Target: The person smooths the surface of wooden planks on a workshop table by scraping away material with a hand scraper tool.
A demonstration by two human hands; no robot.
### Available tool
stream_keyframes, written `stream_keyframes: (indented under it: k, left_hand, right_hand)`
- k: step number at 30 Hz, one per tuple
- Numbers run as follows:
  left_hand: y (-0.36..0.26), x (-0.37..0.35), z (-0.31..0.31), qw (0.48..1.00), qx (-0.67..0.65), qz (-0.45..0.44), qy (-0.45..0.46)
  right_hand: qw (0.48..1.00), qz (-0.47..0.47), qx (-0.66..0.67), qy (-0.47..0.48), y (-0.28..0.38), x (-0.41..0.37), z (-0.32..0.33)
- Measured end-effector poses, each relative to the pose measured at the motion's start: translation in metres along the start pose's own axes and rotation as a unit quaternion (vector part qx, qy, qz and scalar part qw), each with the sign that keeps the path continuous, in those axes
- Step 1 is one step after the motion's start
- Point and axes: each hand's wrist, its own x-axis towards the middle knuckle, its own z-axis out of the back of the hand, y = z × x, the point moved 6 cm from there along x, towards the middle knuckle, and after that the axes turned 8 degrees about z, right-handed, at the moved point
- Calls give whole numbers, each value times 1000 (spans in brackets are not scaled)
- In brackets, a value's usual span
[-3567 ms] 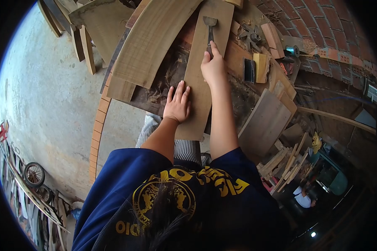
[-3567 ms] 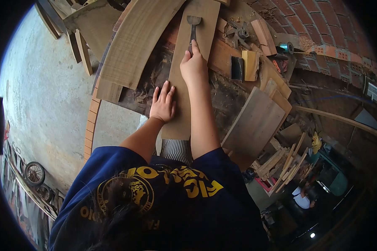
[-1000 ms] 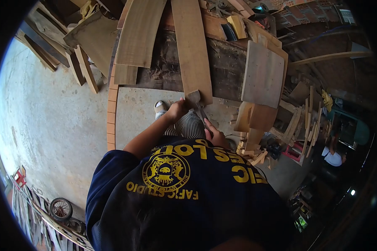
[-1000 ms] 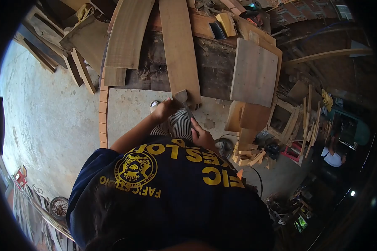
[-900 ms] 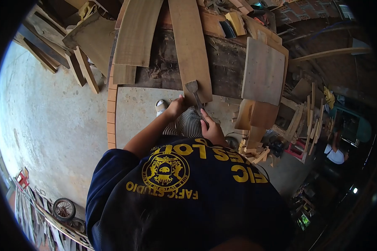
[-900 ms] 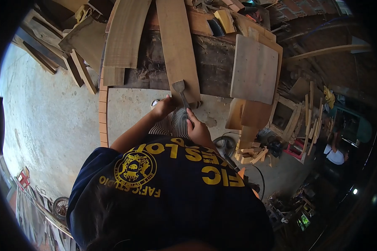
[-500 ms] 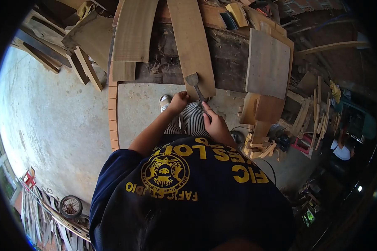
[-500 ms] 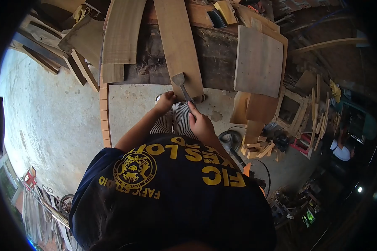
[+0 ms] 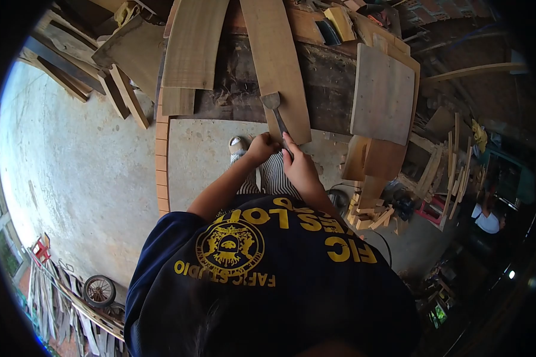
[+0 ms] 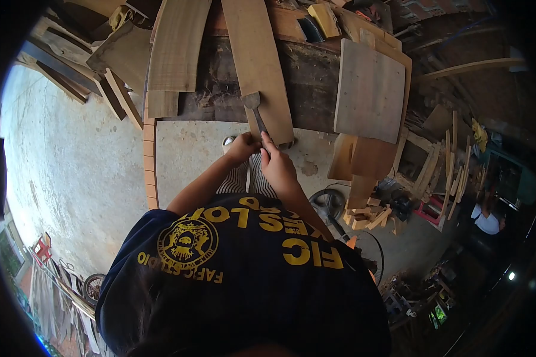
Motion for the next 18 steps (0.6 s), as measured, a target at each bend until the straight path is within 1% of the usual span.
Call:
stream_keyframes:
  k: [1, 2, 3, 5, 6, 7, 8, 9, 10, 11, 12, 13, 15, 16, 17, 18]
  left_hand:
    - [-7, -3, 0, 999, 43, -16, -12]
    - [7, 6, -2, 1000, 22, -1, -5]
    - [7, 6, -2, 1000, 24, 1, -7]
    - [8, 5, -4, 1000, 5, 13, 5]
    - [-1, -2, -3, 1000, -2, 6, 2]
    - [-1, -1, -4, 1000, 2, 6, 2]
    - [-2, -1, -3, 999, 40, -8, -26]
    - [-5, -1, -1, 995, 78, -23, -54]
    - [-7, -2, -1, 995, 78, -25, -54]
    - [-7, -3, -1, 996, 74, -4, -51]
    - [-8, -4, -1, 996, 67, 18, -48]
    - [-10, -5, -1, 996, 64, 19, -52]
    - [-15, -7, -1, 989, 123, 25, -76]
    - [-16, -6, -2, 983, 160, 44, -80]
    - [-12, -4, -2, 983, 160, 46, -83]
    - [-5, 1, -3, 987, 133, 57, -71]
  right_hand:
    - [999, 31, -10, -31, -1, 24, -4]
    - [996, 62, -19, -63, -1, 48, -8]
    - [996, 62, -16, -63, 7, 65, -6]
    - [999, -34, -34, -5, 22, 85, 2]
    - [999, -34, -31, -7, 25, 84, 5]
    - [998, -57, -15, 16, 26, 78, 5]
    - [996, -80, -1, 40, 24, 71, 5]
    - [996, -80, 0, 38, 18, 60, 2]
    - [1000, -22, -2, 1, 11, 45, 0]
    - [999, 37, -5, -34, 7, 30, -2]
    - [997, 50, 29, -41, 8, 20, 0]
    - [998, 52, 29, -36, 5, 21, 0]
    - [999, 38, 14, -21, 3, 27, 1]
    - [1000, -12, 8, 21, 11, 42, 8]
    - [999, -18, -9, 27, 15, 62, 11]
    - [999, -23, -26, 32, 19, 84, 12]
